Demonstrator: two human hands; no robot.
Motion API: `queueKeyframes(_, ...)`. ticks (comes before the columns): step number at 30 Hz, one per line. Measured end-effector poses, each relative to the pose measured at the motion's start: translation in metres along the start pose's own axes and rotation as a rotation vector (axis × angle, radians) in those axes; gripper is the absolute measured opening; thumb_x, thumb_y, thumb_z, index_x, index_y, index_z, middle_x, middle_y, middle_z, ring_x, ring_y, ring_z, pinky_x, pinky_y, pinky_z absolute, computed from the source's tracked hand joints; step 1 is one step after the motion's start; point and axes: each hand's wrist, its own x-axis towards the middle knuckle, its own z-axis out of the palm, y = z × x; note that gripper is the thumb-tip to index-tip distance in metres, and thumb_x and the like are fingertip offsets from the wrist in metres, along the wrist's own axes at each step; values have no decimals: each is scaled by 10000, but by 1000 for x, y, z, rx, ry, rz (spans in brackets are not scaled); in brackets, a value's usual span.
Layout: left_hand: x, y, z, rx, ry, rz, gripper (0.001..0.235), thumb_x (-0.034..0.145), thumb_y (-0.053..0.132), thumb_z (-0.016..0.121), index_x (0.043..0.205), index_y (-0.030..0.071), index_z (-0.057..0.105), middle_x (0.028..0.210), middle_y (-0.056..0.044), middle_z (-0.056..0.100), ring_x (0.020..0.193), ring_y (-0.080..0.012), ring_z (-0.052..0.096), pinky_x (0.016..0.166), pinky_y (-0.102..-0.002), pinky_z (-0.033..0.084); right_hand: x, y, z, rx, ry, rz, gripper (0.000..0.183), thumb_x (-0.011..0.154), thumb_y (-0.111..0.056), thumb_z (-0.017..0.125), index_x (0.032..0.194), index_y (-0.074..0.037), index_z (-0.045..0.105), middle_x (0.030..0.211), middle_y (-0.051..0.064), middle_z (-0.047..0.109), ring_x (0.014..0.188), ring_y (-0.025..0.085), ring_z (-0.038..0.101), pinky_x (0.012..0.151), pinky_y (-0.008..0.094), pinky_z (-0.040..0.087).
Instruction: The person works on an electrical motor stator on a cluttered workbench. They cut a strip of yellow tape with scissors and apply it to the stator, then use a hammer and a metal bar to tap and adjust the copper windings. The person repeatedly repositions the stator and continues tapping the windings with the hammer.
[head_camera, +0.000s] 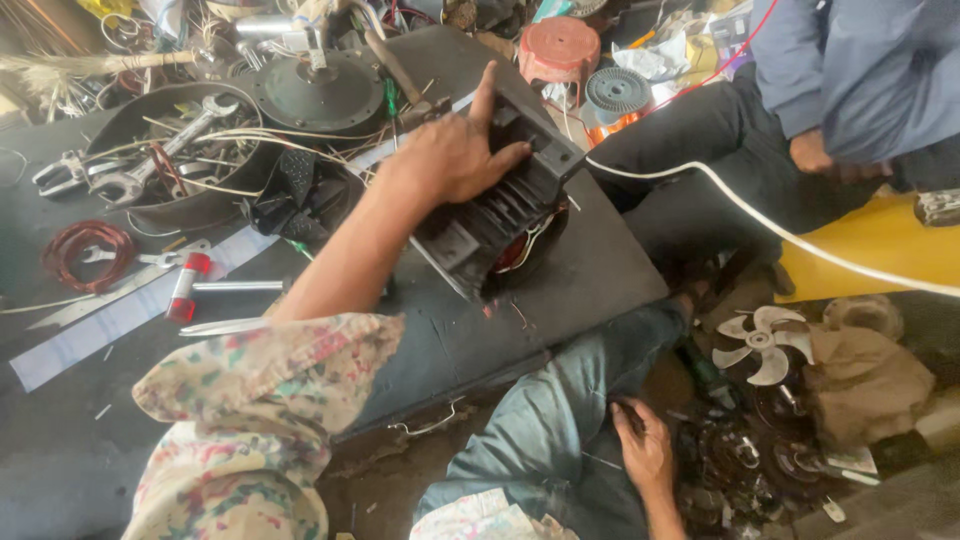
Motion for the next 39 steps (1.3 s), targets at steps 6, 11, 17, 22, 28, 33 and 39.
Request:
queueKeyframes(6, -33, -10, 4, -59, 148, -111, 1064, 992, 590, 513, 1585, -69, -75, 1069, -333, 703, 1011, -498, 684, 961, -516, 521, 0, -32, 7, 96, 87, 120, 223, 979, -189, 680, 1064, 8, 742, 898, 160, 783, 808, 218, 721, 758, 317, 551)
queueKeyframes(11, -31, -19, 6, -60, 105, -96, 1059, 997, 593, 503, 1587, -75, -70, 1026, -323, 711, 985, -510, 679, 947, -520, 523, 24, -118, -7, 246, 173, -424, 193, 1055, -166, 616, 1138, -7, 686, 1042, 99, 736, 965, 176, 710, 874, 271, 565)
queueKeyframes(17, -12, -21, 7, -29, 111, -71, 1065, 989, 637, 516, 1580, -66, -24, 1050, -305, 712, 1001, -490, 683, 956, -519, 511, 99, -241, 27, 305, -78, -569, 516, 1077, -340, 568, 1467, -5, 522, 1445, 167, 614, 1365, 257, 577, 1161, 358, 428)
queueKeyframes(22, -12, -28, 5, -37, 63, -60, 1078, 987, 640, 492, 1586, -76, -48, 1066, -308, 713, 1021, -477, 686, 970, -504, 516, 129, -274, 72, 346, -234, -522, 678, 1111, -429, 435, 1616, 7, 312, 1669, 206, 365, 1550, 299, 354, 1242, 390, 279)
queueKeyframes(28, -2, -42, -18, 4, -108, 226, 904, 1023, 636, 437, 1630, 126, 5, 1101, -325, 688, 1124, -486, 628, 995, -538, 469, 77, -273, 72, 319, -164, -296, 669, 1014, -329, 512, 1566, 19, 364, 1571, 226, 473, 1453, 330, 473, 1181, 402, 388)
queueKeyframes(33, -21, -54, -37, -23, -213, 273, 870, 963, 613, 425, 1635, 231, 25, 998, -265, 715, 1028, -455, 679, 947, -539, 490, 30, -278, 86, 176, -244, -515, 813, 909, -184, 670, 1556, 58, 241, 1535, 303, 345, 1406, 446, 479, 1123, 452, 492)
queueKeyframes(39, -45, -42, -39, 52, -28, 185, 855, 999, 559, 493, 1635, 139, 106, 855, -287, 706, 903, -472, 686, 866, -550, 516, 44, -275, 104, -62, -27, -681, 878, 832, -119, 764, 1525, 78, 261, 1462, 359, 379, 1333, 516, 475, 1094, 539, 439)
